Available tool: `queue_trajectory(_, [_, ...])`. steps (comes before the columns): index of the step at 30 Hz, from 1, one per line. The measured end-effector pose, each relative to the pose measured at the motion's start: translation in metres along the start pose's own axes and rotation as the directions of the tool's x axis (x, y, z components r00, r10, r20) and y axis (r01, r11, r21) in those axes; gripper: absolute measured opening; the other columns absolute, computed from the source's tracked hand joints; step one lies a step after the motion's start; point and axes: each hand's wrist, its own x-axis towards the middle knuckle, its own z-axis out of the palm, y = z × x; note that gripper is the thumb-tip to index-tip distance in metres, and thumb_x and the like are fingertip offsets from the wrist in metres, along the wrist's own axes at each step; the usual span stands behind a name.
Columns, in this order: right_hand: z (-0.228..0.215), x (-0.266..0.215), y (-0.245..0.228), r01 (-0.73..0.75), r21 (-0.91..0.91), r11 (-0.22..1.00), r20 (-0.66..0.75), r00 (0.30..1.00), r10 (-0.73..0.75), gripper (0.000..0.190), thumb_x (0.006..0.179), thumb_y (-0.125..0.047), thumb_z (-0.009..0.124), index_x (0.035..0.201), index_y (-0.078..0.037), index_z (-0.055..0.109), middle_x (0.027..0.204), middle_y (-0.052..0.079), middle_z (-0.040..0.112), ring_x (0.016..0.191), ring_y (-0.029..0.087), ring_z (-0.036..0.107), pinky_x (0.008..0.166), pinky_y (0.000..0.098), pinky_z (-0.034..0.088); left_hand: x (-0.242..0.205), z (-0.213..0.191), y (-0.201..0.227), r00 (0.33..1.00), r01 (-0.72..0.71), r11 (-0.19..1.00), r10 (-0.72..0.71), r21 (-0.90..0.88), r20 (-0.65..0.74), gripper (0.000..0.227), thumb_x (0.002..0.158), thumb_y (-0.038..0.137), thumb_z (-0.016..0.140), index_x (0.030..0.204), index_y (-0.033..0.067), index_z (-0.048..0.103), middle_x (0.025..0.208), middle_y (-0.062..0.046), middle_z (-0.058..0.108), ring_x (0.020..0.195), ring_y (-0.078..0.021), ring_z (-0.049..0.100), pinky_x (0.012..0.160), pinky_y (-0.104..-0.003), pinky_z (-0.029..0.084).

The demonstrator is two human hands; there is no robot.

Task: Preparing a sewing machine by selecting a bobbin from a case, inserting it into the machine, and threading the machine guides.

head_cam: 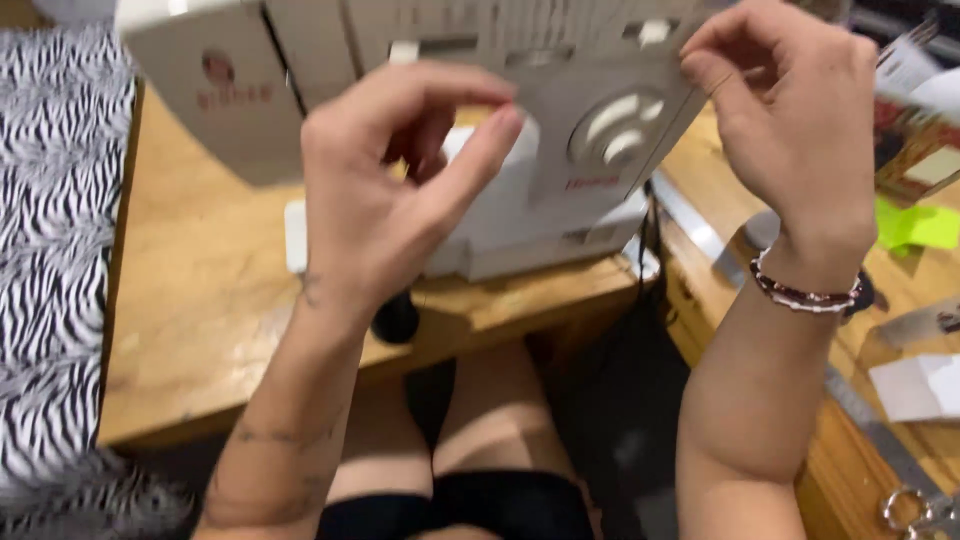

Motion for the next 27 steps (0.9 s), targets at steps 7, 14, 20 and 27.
queue_trajectory(7, [0.015, -0.032, -0.018, 0.021, 0.064, 0.998, -0.082, 0.996, -0.016, 0.007, 0.114, 0.013, 0.069, 0.109, 0.008, 0.072, 0.105, 0.021, 0.072, 0.096, 0.028, 0.068, 0.086, 0.0354, 0.061, -0.012, 0.007, 0.014, 0.998, 0.060, 0.997, -0.060, -0.044, 0.006, 0.014, 0.101, 0.014, 0.071, 0.111, 0.0038, 0.069, 0.077, 0.002, 0.047, 0.068, -0.0073, 0.038, 0.059, -0.021, 0.034])
queue_trajectory(14, [0.025, -0.067, -0.045, -0.030, 0.082, 0.996, -0.208, 0.977, 0.047, 0.009, 0.117, 0.002, 0.069, 0.111, 0.008, 0.071, 0.106, 0.021, 0.072, 0.096, 0.028, 0.068, 0.084, 0.0359, 0.058, -0.020, 0.007, 0.013, 0.995, 0.103, 0.993, -0.102, -0.051, 0.010, 0.019, 0.098, 0.014, 0.072, 0.113, 0.0040, 0.068, 0.075, 0.003, 0.047, 0.067, -0.0069, 0.037, 0.059, -0.020, 0.034])
queue_trajectory(20, [0.039, -0.110, -0.076, -0.186, 0.141, 0.972, -0.267, 0.939, 0.218, 0.009, 0.111, 0.004, 0.072, 0.102, 0.006, 0.070, 0.099, 0.016, 0.070, 0.090, 0.026, 0.065, 0.086, 0.0368, 0.051, -0.020, 0.000, 0.011, 0.992, 0.128, 0.991, -0.128, -0.025, 0.012, 0.017, 0.096, 0.015, 0.073, 0.111, 0.0081, 0.069, 0.076, 0.003, 0.047, 0.067, -0.0067, 0.040, 0.058, -0.021, 0.036])
queue_trajectory(27, [0.058, -0.144, -0.076, -0.454, 0.235, 0.859, -0.219, 0.837, 0.502, 0.007, 0.106, -0.006, 0.069, 0.106, 0.001, 0.071, 0.100, 0.010, 0.071, 0.091, 0.021, 0.065, 0.079, 0.0298, 0.050, -0.015, -0.001, 0.008, 0.990, 0.141, 0.989, -0.140, -0.041, 0.035, 0.017, 0.096, 0.015, 0.072, 0.112, 0.0081, 0.069, 0.078, 0.002, 0.051, 0.068, -0.0080, 0.042, 0.061, -0.021, 0.038])
